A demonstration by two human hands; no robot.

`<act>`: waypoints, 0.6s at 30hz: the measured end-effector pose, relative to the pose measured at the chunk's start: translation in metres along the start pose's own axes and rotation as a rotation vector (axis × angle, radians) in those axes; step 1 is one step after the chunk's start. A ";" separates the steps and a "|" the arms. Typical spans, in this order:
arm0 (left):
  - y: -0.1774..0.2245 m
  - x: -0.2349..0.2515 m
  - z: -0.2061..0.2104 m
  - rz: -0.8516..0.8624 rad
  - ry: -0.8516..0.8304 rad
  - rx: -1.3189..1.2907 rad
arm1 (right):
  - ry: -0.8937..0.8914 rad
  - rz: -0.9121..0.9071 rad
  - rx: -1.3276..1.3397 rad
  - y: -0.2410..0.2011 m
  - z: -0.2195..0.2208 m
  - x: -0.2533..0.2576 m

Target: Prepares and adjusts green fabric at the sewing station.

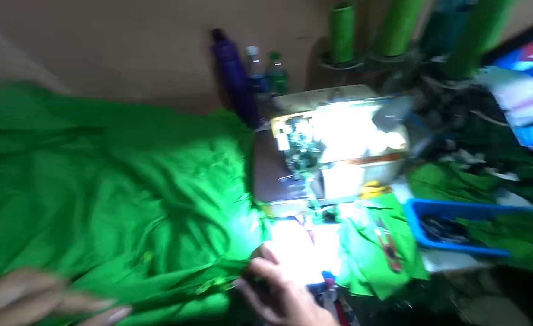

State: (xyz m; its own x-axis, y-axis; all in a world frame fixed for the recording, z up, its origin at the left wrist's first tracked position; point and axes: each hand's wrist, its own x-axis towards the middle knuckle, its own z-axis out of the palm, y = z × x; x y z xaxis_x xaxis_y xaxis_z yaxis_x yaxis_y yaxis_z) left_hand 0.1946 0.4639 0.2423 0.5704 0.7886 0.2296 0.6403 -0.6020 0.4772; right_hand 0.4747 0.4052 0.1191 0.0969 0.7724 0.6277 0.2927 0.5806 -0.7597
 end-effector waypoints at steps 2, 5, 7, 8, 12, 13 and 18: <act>0.009 -0.001 0.007 0.007 0.083 0.073 | -0.017 -0.014 -0.024 0.002 0.001 -0.001; 0.003 -0.006 0.026 0.032 0.303 0.072 | -0.047 -0.019 -0.069 0.004 0.003 -0.003; -0.002 -0.010 0.031 0.031 0.363 -0.001 | -0.040 -0.034 -0.085 0.006 0.006 -0.003; -0.002 -0.012 0.031 0.023 0.372 -0.029 | -0.031 -0.040 -0.093 0.006 0.007 -0.002; -0.005 -0.020 0.029 0.010 0.414 -0.050 | -0.014 -0.045 -0.118 -0.002 0.009 0.000; -0.006 -0.022 0.029 0.010 0.428 -0.050 | -0.011 -0.040 -0.111 -0.004 0.009 0.000; -0.005 -0.023 0.032 0.015 0.516 -0.081 | 0.078 -0.072 -0.087 -0.009 0.015 0.004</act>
State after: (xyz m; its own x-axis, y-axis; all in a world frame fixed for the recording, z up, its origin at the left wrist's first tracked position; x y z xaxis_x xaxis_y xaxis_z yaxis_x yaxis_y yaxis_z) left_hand 0.1947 0.4443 0.2077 0.2386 0.7513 0.6153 0.5805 -0.6183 0.5299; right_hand 0.4580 0.4067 0.1259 0.1453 0.7051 0.6940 0.3827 0.6068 -0.6966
